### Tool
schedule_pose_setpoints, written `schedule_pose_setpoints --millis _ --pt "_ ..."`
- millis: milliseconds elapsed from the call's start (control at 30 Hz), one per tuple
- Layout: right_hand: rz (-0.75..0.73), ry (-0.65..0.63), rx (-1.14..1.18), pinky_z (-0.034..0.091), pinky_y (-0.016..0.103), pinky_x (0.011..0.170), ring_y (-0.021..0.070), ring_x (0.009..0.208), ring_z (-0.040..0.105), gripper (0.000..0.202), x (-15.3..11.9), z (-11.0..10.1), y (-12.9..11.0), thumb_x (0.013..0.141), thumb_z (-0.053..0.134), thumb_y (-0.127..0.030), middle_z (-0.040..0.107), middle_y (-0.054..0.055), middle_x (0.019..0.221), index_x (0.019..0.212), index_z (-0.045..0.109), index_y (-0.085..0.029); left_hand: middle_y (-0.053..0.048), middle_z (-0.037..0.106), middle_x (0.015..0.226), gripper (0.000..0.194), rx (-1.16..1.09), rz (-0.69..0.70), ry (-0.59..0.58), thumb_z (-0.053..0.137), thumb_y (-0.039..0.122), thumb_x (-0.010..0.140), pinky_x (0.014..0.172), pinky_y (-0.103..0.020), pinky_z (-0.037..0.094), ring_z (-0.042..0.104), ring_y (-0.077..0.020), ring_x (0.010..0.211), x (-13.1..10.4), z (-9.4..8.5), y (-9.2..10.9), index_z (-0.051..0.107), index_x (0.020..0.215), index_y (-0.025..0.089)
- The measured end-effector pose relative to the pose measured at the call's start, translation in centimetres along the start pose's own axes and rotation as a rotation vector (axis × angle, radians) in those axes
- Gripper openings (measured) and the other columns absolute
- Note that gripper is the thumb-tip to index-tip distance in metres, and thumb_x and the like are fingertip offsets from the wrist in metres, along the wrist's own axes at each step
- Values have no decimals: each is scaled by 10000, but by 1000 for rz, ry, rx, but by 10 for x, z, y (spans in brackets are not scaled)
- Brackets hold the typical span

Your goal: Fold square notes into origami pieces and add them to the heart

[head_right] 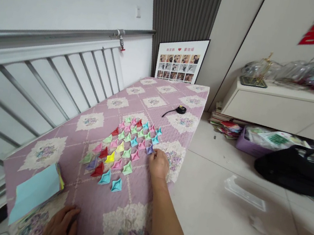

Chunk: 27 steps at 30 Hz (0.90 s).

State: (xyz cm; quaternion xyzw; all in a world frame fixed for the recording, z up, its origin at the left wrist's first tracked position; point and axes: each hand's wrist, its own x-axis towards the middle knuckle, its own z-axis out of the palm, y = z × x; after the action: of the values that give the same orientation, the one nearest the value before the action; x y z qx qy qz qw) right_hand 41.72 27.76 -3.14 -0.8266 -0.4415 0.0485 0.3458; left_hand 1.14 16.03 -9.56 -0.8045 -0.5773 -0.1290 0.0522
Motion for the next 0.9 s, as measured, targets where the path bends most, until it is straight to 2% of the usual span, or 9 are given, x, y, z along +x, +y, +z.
schedule_pose_setpoints --millis 100,300,500,633,767,900 --pt "45 25 65 361 250 728 163 854 554 275 1 0 2 839 456 -260 650 48 912 1041 624 -177 -42 661 1132 309 -20 -35 -37 519 273 794 816 -369 516 616 -237 1012 2 -2 4 699 1045 288" --pt "52 26 193 399 265 711 172 794 566 300 4 2 8 823 422 -329 654 47 882 971 632 -172 -43 644 1156 314 -66 -90 -37 495 247 804 855 -381 485 599 -239 1030 6 -15 19 694 1043 292" --pt "26 21 260 437 314 836 199 903 590 371 -7 -5 15 795 412 -309 655 107 1006 1057 596 -120 -44 626 1167 321 -121 -137 -51 469 216 811 921 -395 423 567 -237 1068 11 -27 33 681 1043 279" --pt "-10 -9 235 439 341 874 218 935 595 377 -45 -17 11 794 409 -311 653 124 1024 1052 605 -118 -47 611 1178 345 -164 -164 -59 448 175 814 932 -394 391 540 -234 1096 13 -35 39 669 1059 272" --pt "-115 -74 188 417 354 927 223 984 586 332 -102 -28 -3 760 468 -302 670 79 1015 1009 648 -174 -54 594 1193 350 -201 -178 -58 430 143 829 950 -383 354 514 -224 1103 14 -45 44 661 1066 257" --pt "-183 -140 -80 308 449 1049 255 1224 477 387 -166 -31 -21 792 464 -311 583 69 1279 1124 645 -229 -43 587 1176 324 -274 -188 -21 436 140 847 943 -359 338 495 -209 1103 14 -54 47 651 1059 258"
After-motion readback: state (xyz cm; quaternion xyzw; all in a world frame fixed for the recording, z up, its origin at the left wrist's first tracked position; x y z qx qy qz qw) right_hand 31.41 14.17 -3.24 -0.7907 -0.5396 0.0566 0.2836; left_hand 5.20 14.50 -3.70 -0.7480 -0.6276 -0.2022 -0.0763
